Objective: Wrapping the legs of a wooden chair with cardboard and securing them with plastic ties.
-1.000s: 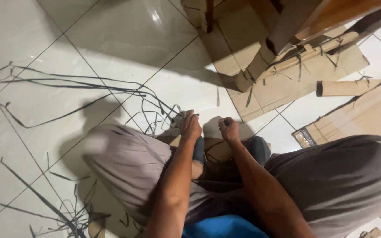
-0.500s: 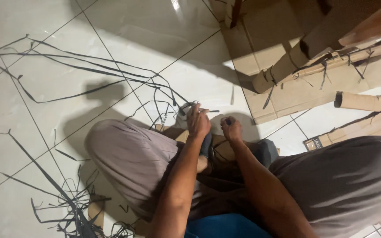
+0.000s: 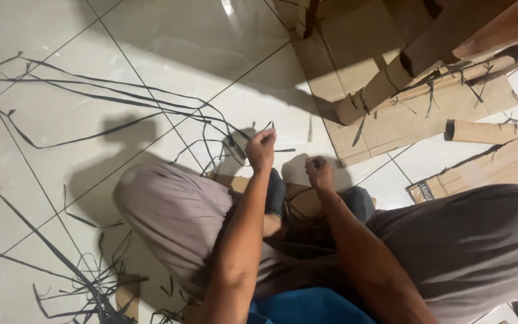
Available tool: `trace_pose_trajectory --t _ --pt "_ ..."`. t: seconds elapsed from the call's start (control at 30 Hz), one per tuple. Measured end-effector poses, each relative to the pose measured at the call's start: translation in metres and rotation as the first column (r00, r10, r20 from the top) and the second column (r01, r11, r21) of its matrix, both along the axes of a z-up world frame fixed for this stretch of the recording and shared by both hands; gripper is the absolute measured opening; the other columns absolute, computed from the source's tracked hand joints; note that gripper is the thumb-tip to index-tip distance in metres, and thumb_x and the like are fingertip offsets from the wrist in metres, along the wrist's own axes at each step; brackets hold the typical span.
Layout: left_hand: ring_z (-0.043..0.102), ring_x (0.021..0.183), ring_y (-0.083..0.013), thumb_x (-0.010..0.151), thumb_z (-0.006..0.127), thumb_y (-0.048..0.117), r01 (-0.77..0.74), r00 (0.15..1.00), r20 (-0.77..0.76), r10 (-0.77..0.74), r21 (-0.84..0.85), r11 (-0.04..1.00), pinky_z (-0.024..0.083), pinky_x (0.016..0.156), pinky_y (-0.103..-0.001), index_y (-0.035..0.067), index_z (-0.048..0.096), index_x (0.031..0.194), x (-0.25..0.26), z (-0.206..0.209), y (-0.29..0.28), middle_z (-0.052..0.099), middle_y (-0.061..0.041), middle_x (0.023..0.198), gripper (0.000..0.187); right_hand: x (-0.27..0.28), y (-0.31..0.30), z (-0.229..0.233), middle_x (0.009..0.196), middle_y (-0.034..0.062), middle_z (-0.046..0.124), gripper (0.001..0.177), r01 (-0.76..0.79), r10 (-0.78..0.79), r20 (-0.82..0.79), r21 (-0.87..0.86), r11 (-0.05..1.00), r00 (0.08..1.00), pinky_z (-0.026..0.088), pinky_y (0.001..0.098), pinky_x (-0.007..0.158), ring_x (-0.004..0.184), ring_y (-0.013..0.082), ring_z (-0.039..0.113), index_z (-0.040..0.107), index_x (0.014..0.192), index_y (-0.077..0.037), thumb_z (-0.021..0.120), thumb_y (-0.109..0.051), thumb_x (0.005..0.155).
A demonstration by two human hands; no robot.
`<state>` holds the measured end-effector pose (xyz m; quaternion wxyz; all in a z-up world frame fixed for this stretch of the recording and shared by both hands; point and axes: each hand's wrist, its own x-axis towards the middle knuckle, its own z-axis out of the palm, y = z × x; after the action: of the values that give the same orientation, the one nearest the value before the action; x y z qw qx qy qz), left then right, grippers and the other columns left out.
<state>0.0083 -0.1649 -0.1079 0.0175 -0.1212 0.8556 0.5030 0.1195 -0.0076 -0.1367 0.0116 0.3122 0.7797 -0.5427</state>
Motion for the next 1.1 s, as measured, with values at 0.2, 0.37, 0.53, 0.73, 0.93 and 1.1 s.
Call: trace_pose_trajectory --t 0.2,0.37,0.53,0.73,0.93,1.1 --pt "0.074 0.079 -0.0210 0.078 0.085 0.002 -0.264 0.965 0.237 0.116 0.856 0.445 0.062 0.078 -0.031 -0.001 0.064 0.113 -0.016 0.082 0.022 0.069 -0.018 0.094 0.041 -0.023 -0.007 0.095 0.092 0.0073 0.072 0.023 0.203 -0.270 -0.127 -0.388 0.899 0.954 0.050 0.0245 0.067 0.077 0.0152 0.064 0.068 0.102 -0.008 0.066 -0.030 0.099" --pt "0.062 0.072 -0.0107 0.078 0.082 0.008 -0.119 0.987 0.158 -0.033 0.854 0.507 0.048 0.072 -0.023 0.008 0.065 0.104 0.006 0.132 0.039 0.064 -0.003 0.083 0.031 -0.037 -0.002 0.144 0.109 0.0131 0.074 0.034 0.113 -0.269 -0.253 -0.497 0.860 0.929 0.048 0.0211 0.063 0.080 0.0147 0.067 0.069 0.119 -0.005 0.070 -0.031 0.098" --pt "0.069 0.074 -0.0165 0.075 0.088 0.010 -0.073 0.991 0.123 -0.056 0.836 0.544 0.050 0.072 -0.029 0.004 0.072 0.105 0.019 0.115 0.065 0.073 -0.011 0.088 0.035 -0.038 0.003 0.141 0.105 0.0159 0.073 0.042 -0.016 -0.205 -0.301 -0.595 0.804 0.931 0.057 0.0223 0.064 0.078 0.0167 0.073 0.061 0.130 0.002 0.071 -0.021 0.097" --pt "0.061 0.082 -0.0074 0.077 0.087 0.016 -0.091 0.981 0.174 -0.082 0.795 0.600 0.045 0.075 -0.021 0.007 0.074 0.114 0.018 0.097 0.066 0.072 -0.002 0.094 0.041 -0.025 0.019 0.113 0.080 0.0095 0.068 0.017 -0.023 -0.157 -0.274 -0.557 0.830 0.949 0.059 0.0268 0.069 0.071 0.0167 0.069 0.069 0.098 -0.003 0.076 -0.017 0.094" --pt "0.068 0.084 -0.0176 0.078 0.086 0.011 -0.248 0.968 0.227 0.106 0.808 0.534 0.058 0.086 -0.033 0.001 0.074 0.118 -0.014 0.058 0.049 0.071 -0.014 0.099 0.043 -0.006 0.040 0.097 0.073 0.0098 0.062 0.013 0.051 -0.208 -0.234 -0.539 0.841 0.950 0.049 0.0245 0.061 0.063 0.0133 0.058 0.070 0.093 -0.002 0.073 -0.015 0.093" --pt "0.074 0.080 -0.0223 0.074 0.091 0.011 -0.359 0.933 0.294 0.207 0.772 0.525 0.061 0.086 -0.043 0.006 0.076 0.112 -0.018 0.037 0.045 0.073 -0.014 0.097 0.041 0.003 0.051 0.082 0.068 0.0068 0.060 0.014 0.158 -0.314 -0.217 -0.532 0.832 0.924 0.037 0.0209 0.053 0.055 0.0094 0.051 0.070 0.089 -0.005 0.075 -0.018 0.091"
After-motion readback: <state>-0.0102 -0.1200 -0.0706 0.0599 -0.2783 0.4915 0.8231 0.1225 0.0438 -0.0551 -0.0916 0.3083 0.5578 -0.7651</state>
